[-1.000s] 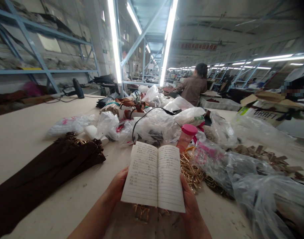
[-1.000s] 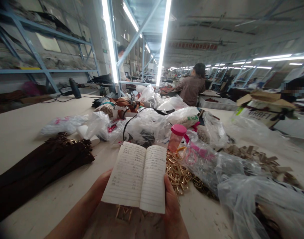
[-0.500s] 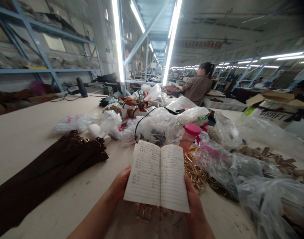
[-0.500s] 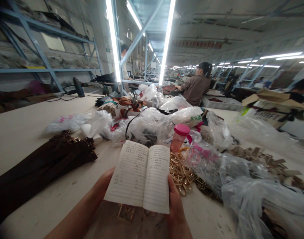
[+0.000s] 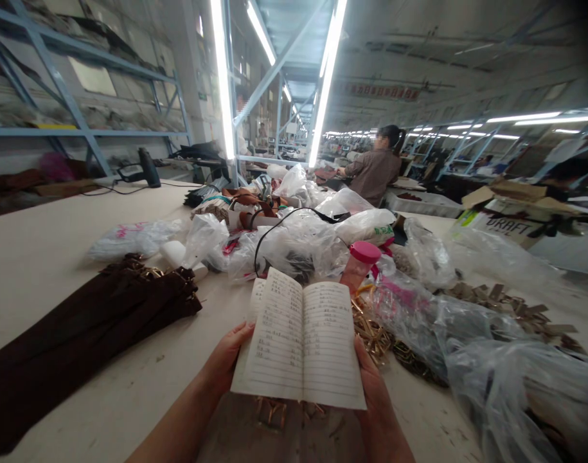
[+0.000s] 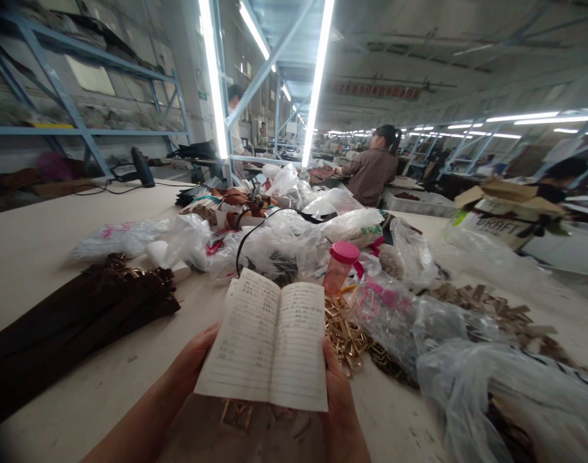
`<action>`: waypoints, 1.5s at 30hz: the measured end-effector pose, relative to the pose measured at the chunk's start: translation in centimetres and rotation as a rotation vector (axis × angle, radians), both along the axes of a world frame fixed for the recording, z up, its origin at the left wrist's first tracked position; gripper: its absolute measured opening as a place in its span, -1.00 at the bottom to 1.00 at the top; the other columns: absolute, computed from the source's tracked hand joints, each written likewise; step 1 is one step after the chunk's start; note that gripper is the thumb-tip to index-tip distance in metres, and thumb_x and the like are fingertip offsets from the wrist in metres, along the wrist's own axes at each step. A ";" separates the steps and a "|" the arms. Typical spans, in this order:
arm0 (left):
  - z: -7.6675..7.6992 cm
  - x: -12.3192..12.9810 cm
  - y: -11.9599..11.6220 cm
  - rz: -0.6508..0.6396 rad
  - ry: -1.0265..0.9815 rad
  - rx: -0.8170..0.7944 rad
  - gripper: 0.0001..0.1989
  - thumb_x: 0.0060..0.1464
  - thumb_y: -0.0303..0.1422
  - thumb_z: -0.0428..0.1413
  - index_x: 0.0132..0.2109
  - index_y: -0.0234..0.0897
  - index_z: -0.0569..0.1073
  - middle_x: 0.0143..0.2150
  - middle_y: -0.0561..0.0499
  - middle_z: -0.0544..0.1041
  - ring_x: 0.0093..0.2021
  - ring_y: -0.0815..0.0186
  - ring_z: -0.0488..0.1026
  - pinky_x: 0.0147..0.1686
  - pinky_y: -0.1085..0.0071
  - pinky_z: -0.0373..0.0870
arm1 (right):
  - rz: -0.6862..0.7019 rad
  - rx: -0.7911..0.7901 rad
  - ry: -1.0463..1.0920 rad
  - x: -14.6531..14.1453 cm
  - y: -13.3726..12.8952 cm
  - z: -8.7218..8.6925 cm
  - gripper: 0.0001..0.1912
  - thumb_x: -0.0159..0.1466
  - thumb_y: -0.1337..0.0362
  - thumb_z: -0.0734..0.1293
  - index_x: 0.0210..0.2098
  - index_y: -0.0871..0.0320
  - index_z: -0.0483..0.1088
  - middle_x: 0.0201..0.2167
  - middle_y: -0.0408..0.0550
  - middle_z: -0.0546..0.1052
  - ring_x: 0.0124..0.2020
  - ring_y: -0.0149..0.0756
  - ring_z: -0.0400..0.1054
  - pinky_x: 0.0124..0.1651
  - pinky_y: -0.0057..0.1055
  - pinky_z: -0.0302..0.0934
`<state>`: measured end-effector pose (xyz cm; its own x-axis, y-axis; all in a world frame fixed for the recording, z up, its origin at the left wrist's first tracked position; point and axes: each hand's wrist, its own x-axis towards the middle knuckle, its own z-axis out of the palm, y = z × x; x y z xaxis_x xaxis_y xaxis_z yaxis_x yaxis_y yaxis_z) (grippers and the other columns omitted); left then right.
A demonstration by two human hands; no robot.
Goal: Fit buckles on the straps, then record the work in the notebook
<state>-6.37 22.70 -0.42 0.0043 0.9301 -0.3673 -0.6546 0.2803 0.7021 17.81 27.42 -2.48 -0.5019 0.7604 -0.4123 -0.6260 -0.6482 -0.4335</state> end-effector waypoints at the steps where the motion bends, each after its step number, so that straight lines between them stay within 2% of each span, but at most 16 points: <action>1: 0.0 0.0 0.0 0.000 -0.003 0.000 -0.66 0.01 -0.34 0.14 -0.06 -0.40 0.42 -0.31 -0.17 0.58 -0.34 0.11 0.54 -0.34 0.28 0.48 | 0.002 -0.001 -0.005 0.1 0.1 0.1 -0.61 0.14 0.01 0.28 -0.24 0.19 0.48 -0.13 0.04 0.53 0.06 -0.11 0.30 0.11 -0.06 0.14; 8: 0.5 -0.2 -0.2 0.011 -0.038 0.011 -0.76 0.03 -0.34 0.12 -0.18 -0.41 0.46 -0.33 -0.17 0.58 -0.39 0.13 0.53 -0.38 0.27 0.47 | -0.061 -0.057 -0.063 0.2 0.1 0.3 -0.65 0.17 0.08 0.27 -0.26 0.24 0.49 -0.26 0.03 0.58 -0.04 -0.12 0.39 0.04 -0.09 0.24; 13: 1.0 -0.5 -0.5 0.025 -0.058 -0.026 -0.70 0.04 -0.34 0.11 -0.09 -0.43 0.43 -0.31 -0.20 0.58 -0.38 0.09 0.54 -0.36 0.24 0.47 | -0.197 0.024 -0.297 1.3 0.5 -0.8 -0.69 0.12 0.21 0.36 -0.15 0.19 0.47 -0.31 -0.11 0.60 -0.16 -0.21 0.46 -0.02 -0.26 0.32; 15: 1.1 -0.6 -0.6 0.036 -0.068 -0.030 -0.68 0.02 -0.34 0.12 -0.08 -0.44 0.42 -0.30 -0.21 0.58 -0.37 0.09 0.54 -0.32 0.23 0.46 | -0.217 0.088 -0.353 1.8 0.8 -1.1 -0.62 0.10 0.24 0.38 -0.08 0.17 0.43 -0.30 -0.14 0.60 -0.20 -0.23 0.47 -0.04 -0.31 0.33; 19: 1.0 -0.7 -0.6 0.057 -0.073 -0.023 -0.67 0.00 -0.34 0.14 -0.09 -0.44 0.42 -0.31 -0.20 0.58 -0.34 0.09 0.54 -0.30 0.27 0.46 | -0.209 0.214 -0.310 1.9 0.6 -0.4 -0.37 0.03 0.28 0.41 0.10 0.06 0.26 -0.22 -0.14 0.58 -0.23 -0.18 0.48 -0.05 -0.20 0.32; 22: 1.1 -0.8 -0.6 0.059 -0.054 -0.017 -0.68 -0.01 -0.34 0.15 -0.11 -0.45 0.43 -0.32 -0.20 0.58 -0.36 0.11 0.53 -0.32 0.29 0.46 | -0.317 0.330 -0.365 1.5 0.1 0.5 -0.21 0.01 0.29 0.41 0.19 -0.07 0.09 -0.07 -0.13 0.51 -0.14 -0.18 0.44 -0.04 -0.20 0.30; 24: 1.1 -0.7 -0.6 0.050 -0.038 -0.006 -0.67 -0.01 -0.33 0.15 -0.11 -0.46 0.43 -0.34 -0.19 0.58 -0.41 0.13 0.53 -0.35 0.29 0.47 | -0.367 0.368 -0.445 1.3 -0.2 1.0 -0.22 0.00 0.26 0.42 0.19 -0.09 0.11 -0.01 -0.13 0.47 -0.11 -0.18 0.42 -0.06 -0.24 0.30; 28: 1.0 -0.4 -0.8 0.036 0.000 0.026 -0.70 0.00 -0.32 0.16 -0.14 -0.45 0.44 -0.41 -0.15 0.57 -0.47 0.19 0.51 -0.41 0.32 0.46 | -0.246 0.306 -0.589 1.6 -0.4 1.3 -0.38 -0.02 0.14 0.43 0.04 0.05 0.34 -0.07 -0.03 0.51 -0.18 -0.11 0.44 -0.17 -0.23 0.34; 31: 0.9 -0.2 -0.8 0.026 0.021 0.035 -0.70 -0.01 -0.33 0.18 -0.13 -0.43 0.44 -0.45 -0.10 0.56 -0.51 0.25 0.48 -0.46 0.38 0.45 | -0.236 0.307 -0.573 1.9 -0.4 1.4 -0.44 -0.02 0.03 0.43 -0.06 0.10 0.42 -0.11 0.02 0.52 -0.20 -0.08 0.44 -0.18 -0.20 0.34; 34: 0.8 0.1 -0.8 0.013 0.033 0.037 -0.64 -0.04 -0.32 0.20 -0.09 -0.42 0.44 -0.46 -0.09 0.55 -0.52 0.26 0.47 -0.50 0.40 0.43 | -0.259 0.318 -0.514 2.0 -0.5 1.7 -0.41 -0.02 -0.07 0.40 -0.08 0.13 0.43 -0.13 0.07 0.53 -0.16 -0.01 0.43 -0.13 -0.11 0.31; 38: 1.0 0.2 -0.8 -0.009 0.043 0.042 -0.59 -0.06 -0.28 0.22 -0.08 -0.43 0.44 -0.41 -0.14 0.57 -0.48 0.22 0.49 -0.46 0.36 0.44 | -0.260 0.397 -0.522 2.1 -0.6 1.6 -0.33 -0.07 -0.17 0.38 -0.09 0.14 0.43 -0.16 0.09 0.54 -0.14 0.06 0.41 -0.07 -0.04 0.25; 45: 1.0 0.2 -0.8 -0.005 0.055 0.044 -0.59 -0.08 -0.29 0.23 -0.08 -0.43 0.44 -0.34 -0.16 0.57 -0.50 0.24 0.48 -0.48 0.38 0.43 | -0.217 0.386 -0.499 2.3 -0.4 0.5 -0.44 -0.01 -0.08 0.39 -0.10 0.11 0.38 -0.24 0.05 0.57 -0.22 -0.01 0.45 -0.16 -0.10 0.29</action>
<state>-6.20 21.93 0.61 -0.0101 0.9455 -0.3255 -0.6129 0.2513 0.7491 20.13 27.00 -2.02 -0.1405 0.9621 -0.2337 -0.3888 -0.2707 -0.8807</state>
